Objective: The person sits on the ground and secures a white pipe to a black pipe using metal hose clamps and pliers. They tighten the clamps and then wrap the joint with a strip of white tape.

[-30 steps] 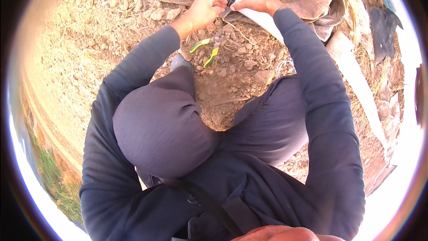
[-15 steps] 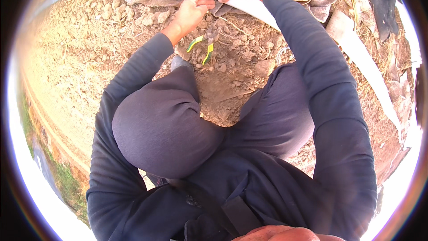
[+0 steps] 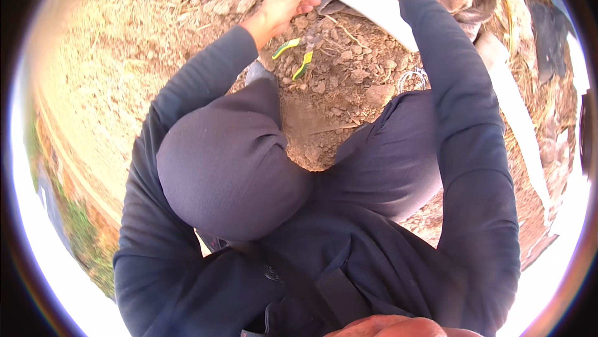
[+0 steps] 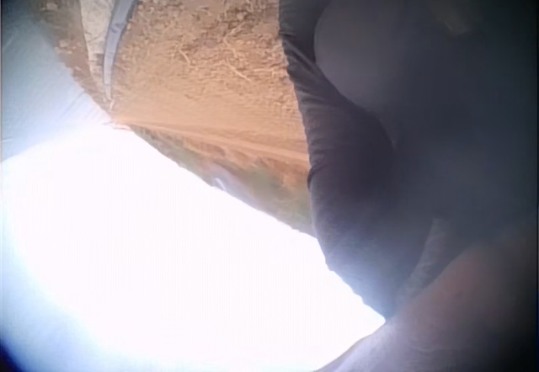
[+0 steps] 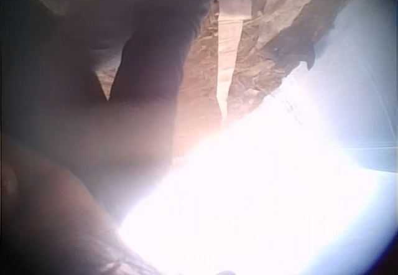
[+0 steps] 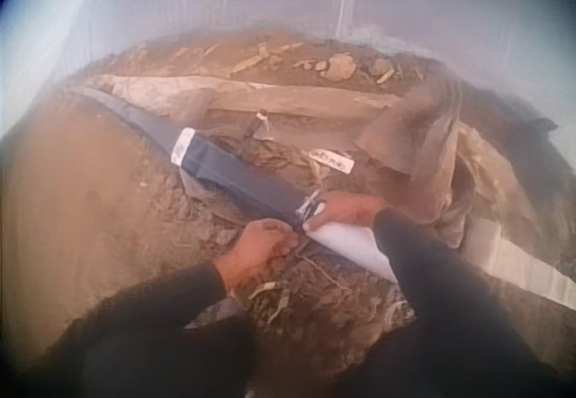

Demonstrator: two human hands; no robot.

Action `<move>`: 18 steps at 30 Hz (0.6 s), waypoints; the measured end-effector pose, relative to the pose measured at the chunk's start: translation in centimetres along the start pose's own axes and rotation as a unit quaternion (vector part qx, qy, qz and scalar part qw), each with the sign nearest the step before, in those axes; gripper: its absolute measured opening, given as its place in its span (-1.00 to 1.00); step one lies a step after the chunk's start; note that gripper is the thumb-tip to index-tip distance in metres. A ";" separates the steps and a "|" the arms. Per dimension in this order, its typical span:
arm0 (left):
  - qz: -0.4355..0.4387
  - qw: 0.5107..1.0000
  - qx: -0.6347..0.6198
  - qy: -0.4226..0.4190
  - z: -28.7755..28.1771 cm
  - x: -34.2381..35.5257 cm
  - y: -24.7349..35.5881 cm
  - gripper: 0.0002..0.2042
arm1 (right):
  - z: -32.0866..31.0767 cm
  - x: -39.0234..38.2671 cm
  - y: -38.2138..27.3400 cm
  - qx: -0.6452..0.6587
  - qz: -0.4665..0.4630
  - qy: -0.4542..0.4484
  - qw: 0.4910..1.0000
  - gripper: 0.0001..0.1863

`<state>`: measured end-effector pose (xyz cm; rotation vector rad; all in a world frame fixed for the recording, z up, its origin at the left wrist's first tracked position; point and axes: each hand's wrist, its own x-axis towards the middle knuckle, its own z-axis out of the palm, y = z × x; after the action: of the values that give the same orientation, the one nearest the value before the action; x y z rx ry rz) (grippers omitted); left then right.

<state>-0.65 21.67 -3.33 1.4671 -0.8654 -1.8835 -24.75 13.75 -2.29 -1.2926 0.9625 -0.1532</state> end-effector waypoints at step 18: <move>0.015 0.966 -0.245 -0.077 1.7 1.2 -0.2 -0.63 | -2.0 -1.3 -3.6 0.019 0.065 -0.065 0.996 -0.35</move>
<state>-2.62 21.09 -3.92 1.0115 -0.4339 -2.0214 -25.47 11.89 1.51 -1.1857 0.9246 0.0132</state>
